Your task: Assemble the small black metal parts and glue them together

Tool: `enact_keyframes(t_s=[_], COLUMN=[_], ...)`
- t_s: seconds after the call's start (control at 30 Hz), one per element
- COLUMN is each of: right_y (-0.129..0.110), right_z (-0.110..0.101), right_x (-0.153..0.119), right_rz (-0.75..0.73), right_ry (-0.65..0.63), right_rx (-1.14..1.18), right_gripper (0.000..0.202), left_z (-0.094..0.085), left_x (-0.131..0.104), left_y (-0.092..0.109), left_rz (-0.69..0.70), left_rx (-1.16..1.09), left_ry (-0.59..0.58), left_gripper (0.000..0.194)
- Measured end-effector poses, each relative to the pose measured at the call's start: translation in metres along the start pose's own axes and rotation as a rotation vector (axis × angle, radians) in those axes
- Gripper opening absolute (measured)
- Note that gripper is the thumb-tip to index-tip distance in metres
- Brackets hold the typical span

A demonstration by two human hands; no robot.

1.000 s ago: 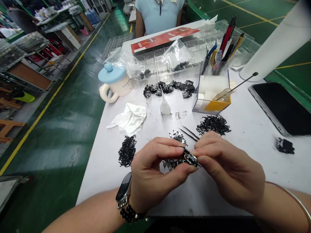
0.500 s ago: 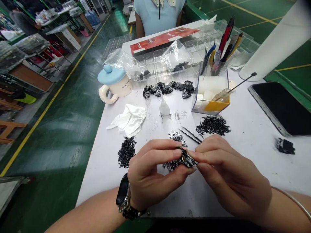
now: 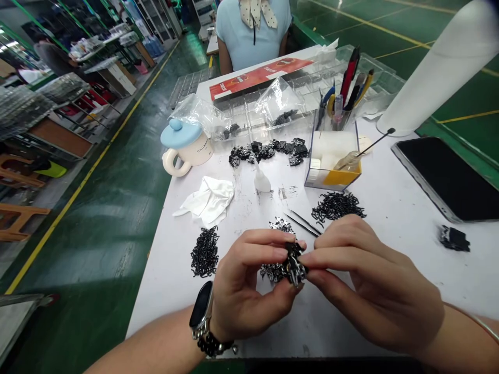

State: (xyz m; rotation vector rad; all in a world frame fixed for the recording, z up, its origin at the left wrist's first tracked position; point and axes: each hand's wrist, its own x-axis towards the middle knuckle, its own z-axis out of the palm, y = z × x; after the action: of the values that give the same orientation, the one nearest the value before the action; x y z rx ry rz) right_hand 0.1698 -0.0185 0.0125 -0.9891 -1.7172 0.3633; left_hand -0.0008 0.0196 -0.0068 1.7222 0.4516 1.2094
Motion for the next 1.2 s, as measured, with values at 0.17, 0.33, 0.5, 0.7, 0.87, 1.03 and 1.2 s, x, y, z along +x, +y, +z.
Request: enact_keyframes(t_s=[0.17,0.33,0.5,0.7,0.87,1.03,1.2], right_y=[0.003,0.004,0.005,0.006,0.005,0.005,0.005], right_z=[-0.006,-0.008,-0.005,-0.001,0.001,0.002,0.003], right_x=[0.0,-0.001,-0.002,-0.005,-0.007,-0.007,-0.006], right_rz=[-0.051,-0.1,-0.108,-0.098,-0.101,-0.097,-0.089], right_ry=[-0.05,-0.049,-0.035,-0.031,-0.003,0.003,0.001], right_rx=[-0.032,-0.065,-0.051,-0.012,0.004,0.019,0.047], right_gripper=[0.009,0.007,0.007,0.008,0.008,0.008,0.007], left_z=[-0.003,-0.003,-0.003,-0.004,-0.002,0.0,0.0], left_x=[0.0,0.001,0.002,0.002,0.002,0.005,0.009], left_y=[0.001,0.001,0.001,0.002,0.003,0.004,0.007], left_rz=[-0.016,0.013,0.032,0.044,0.059,0.088,0.129], left_rx=[-0.045,-0.031,-0.048,-0.038,-0.025,0.013,0.1], left_ry=[-0.078,-0.087,-0.09,-0.097,-0.077,-0.066,-0.059], left_gripper=[0.04,0.034,0.035,0.034,0.031,0.029,0.025])
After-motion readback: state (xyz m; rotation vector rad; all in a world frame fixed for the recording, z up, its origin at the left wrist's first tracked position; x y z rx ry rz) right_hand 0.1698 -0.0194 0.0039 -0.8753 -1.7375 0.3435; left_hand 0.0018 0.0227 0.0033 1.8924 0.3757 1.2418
